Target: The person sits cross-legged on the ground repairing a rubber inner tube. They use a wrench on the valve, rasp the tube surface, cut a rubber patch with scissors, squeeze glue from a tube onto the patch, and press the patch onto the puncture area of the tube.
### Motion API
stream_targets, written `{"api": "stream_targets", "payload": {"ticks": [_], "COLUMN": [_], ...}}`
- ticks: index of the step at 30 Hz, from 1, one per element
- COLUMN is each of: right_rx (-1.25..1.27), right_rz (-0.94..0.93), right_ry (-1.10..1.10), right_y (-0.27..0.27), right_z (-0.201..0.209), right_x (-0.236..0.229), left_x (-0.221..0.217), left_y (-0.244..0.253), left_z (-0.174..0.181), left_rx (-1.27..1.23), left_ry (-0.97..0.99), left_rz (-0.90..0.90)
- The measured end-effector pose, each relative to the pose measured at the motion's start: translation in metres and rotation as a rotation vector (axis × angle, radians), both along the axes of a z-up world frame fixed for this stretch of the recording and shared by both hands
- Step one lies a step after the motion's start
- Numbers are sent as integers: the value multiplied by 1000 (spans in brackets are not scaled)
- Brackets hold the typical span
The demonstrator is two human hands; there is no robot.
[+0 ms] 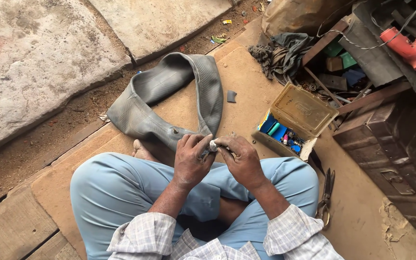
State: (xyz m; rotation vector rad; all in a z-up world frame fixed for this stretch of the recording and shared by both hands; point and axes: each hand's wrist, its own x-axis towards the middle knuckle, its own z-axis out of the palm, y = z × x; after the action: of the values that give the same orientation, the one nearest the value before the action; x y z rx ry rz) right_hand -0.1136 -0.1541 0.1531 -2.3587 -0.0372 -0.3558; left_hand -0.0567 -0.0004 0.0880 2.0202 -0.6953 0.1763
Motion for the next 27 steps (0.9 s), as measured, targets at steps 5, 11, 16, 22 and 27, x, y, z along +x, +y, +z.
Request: {"api": "stream_targets", "payload": {"ticks": [5, 11, 16, 22, 27], "right_rx": [-101, -194, -248, -143, -112], "right_rz": [12, -137, -204, -161, -145], "right_ry": [-89, 22, 258, 94, 200], "right_y": [0, -8, -13, -19, -28], "right_z": [-9, -38, -27, -24, -22], "right_x": [-1, -5, -4, -13, -20], "left_x": [0, -4, -6, -10, -9], "left_y": [-1, -5, -8, -19, -30], "left_z": [-1, -2, 1, -1, 0], "left_rx": [16, -35, 30, 52, 96], "left_ry": [-22, -49, -91, -88, -87], "left_rz": [-18, -76, -103, -139, -126]}}
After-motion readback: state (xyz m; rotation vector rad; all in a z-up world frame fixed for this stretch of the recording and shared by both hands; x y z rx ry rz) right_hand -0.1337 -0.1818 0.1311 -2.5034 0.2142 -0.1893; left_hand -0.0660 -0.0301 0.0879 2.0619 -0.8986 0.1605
